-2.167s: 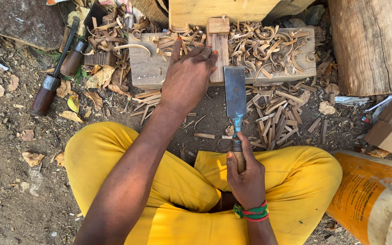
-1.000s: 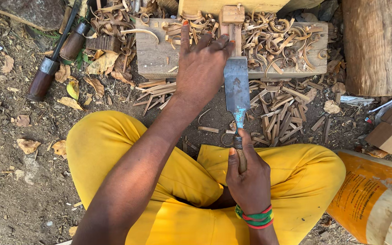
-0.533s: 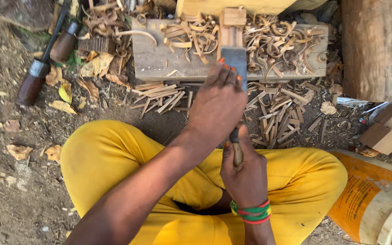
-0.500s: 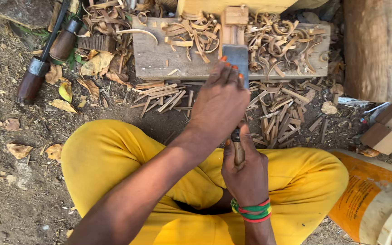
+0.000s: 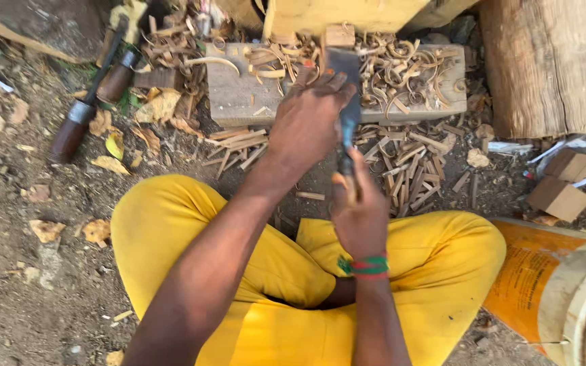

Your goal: The person chisels a small piece of wood held in a wooden vise. They use a chisel to shave off thin layers of wood and then pick up the piece by hand.

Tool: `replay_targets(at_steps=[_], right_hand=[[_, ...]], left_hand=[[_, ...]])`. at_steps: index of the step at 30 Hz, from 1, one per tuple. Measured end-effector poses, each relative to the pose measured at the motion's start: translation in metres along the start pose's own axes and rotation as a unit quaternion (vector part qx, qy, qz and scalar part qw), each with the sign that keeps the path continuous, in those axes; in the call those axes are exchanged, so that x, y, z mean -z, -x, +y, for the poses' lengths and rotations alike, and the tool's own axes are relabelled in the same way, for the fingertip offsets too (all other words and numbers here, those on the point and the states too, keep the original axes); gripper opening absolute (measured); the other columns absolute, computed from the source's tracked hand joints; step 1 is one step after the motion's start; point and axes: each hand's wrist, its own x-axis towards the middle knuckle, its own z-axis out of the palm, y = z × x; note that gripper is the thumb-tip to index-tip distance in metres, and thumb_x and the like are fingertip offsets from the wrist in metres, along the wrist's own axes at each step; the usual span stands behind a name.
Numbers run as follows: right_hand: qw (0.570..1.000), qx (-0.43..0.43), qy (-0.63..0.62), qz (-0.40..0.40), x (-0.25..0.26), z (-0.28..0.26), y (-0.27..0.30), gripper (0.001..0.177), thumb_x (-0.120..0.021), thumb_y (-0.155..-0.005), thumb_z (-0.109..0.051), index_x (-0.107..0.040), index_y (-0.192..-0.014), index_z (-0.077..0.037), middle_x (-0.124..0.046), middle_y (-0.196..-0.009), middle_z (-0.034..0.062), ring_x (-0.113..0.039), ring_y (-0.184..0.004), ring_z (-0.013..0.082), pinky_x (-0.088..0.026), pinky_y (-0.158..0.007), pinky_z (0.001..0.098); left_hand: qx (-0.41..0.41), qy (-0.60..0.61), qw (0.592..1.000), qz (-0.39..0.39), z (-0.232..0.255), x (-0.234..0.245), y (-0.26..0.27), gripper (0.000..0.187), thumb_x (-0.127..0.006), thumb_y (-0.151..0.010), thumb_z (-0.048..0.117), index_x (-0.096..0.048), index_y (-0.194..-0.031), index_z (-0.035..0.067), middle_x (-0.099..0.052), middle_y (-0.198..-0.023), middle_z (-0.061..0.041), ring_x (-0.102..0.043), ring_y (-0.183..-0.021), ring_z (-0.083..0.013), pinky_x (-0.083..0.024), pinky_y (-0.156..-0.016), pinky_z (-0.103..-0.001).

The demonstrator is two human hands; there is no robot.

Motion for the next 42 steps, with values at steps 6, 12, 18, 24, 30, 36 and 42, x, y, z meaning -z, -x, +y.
replay_targets(at_steps=[6,12,18,24,30,36,42], right_hand=[[0.933,-0.281,-0.225,-0.006,0.032,0.002,0.035,0.046,-0.058,-0.103,-0.020,-0.053,-0.147,-0.008,-0.054,-0.069,-0.0011,-0.052,-0.048,0.0067,-0.044,-0.039,0.0253],[0.961,-0.154,-0.227,-0.016,0.003,0.058,0.058,0.036,-0.056,-0.107,-0.013,-0.053,-0.142,-0.003,-0.065,-0.103,0.0009,-0.058,-0.080,0.0055,-0.052,-0.064,0.0243],[0.917,-0.313,-0.244,-0.046,0.004,0.050,0.044,0.052,-0.062,-0.097,-0.013,-0.054,-0.149,-0.013,-0.053,-0.067,-0.0006,-0.051,-0.051,0.0061,-0.045,-0.045,0.0281],[0.919,-0.329,-0.213,-0.040,0.004,0.051,0.040,0.051,-0.066,-0.096,-0.016,-0.058,-0.146,-0.013,-0.052,-0.065,-0.0009,-0.048,-0.053,0.0050,-0.044,-0.047,0.0271],[0.956,-0.222,-0.191,-0.027,0.007,0.063,0.043,0.053,-0.066,-0.096,-0.015,-0.054,-0.148,-0.011,-0.054,-0.076,-0.0049,-0.044,-0.060,0.0037,-0.044,-0.051,0.0245],[0.913,-0.334,-0.226,-0.056,0.009,0.050,0.040,0.056,-0.066,-0.095,-0.016,-0.053,-0.150,-0.017,-0.052,-0.063,-0.0023,-0.049,-0.051,0.0043,-0.045,-0.045,0.0263],[0.910,-0.325,-0.251,-0.051,0.006,0.044,0.036,0.057,-0.065,-0.096,-0.012,-0.053,-0.152,-0.015,-0.053,-0.067,-0.0043,-0.044,-0.053,0.0027,-0.043,-0.046,0.0247]], left_hand=[[-0.081,0.202,0.958,0.188,0.028,0.073,0.019,0.042,-0.058,-0.092,-0.006,-0.072,-0.130,0.004,-0.071,-0.135,-0.015,-0.072,-0.119,-0.0288,-0.053,-0.110,-0.041],[-0.169,0.194,0.936,0.242,0.064,0.102,0.045,0.039,-0.056,-0.088,-0.007,-0.074,-0.121,0.005,-0.071,-0.132,-0.014,-0.076,-0.107,-0.0250,-0.060,-0.093,-0.033],[-0.231,0.162,0.930,0.235,0.069,0.104,0.030,0.035,-0.057,-0.088,-0.007,-0.073,-0.115,0.006,-0.073,-0.126,-0.012,-0.076,-0.106,-0.0256,-0.060,-0.092,-0.036],[-0.256,0.142,0.932,0.213,0.052,0.090,-0.002,0.030,-0.058,-0.088,-0.006,-0.073,-0.110,0.007,-0.074,-0.121,-0.011,-0.075,-0.104,-0.0262,-0.060,-0.092,-0.038],[-0.200,0.118,0.948,0.217,0.049,0.088,0.029,0.026,-0.059,-0.088,-0.006,-0.073,-0.104,0.009,-0.075,-0.115,-0.009,-0.075,-0.102,-0.0267,-0.060,-0.091,-0.040],[0.019,0.145,0.971,0.187,-0.001,0.056,0.014,0.025,-0.059,-0.088,-0.005,-0.074,-0.099,0.010,-0.077,-0.106,-0.007,-0.076,-0.095,-0.0260,-0.060,-0.086,-0.039],[0.068,0.139,0.972,0.175,-0.011,0.018,-0.002,0.024,-0.062,-0.088,-0.001,-0.078,-0.101,0.009,-0.077,-0.107,-0.011,-0.077,-0.090,-0.0290,-0.062,-0.082,-0.039]])
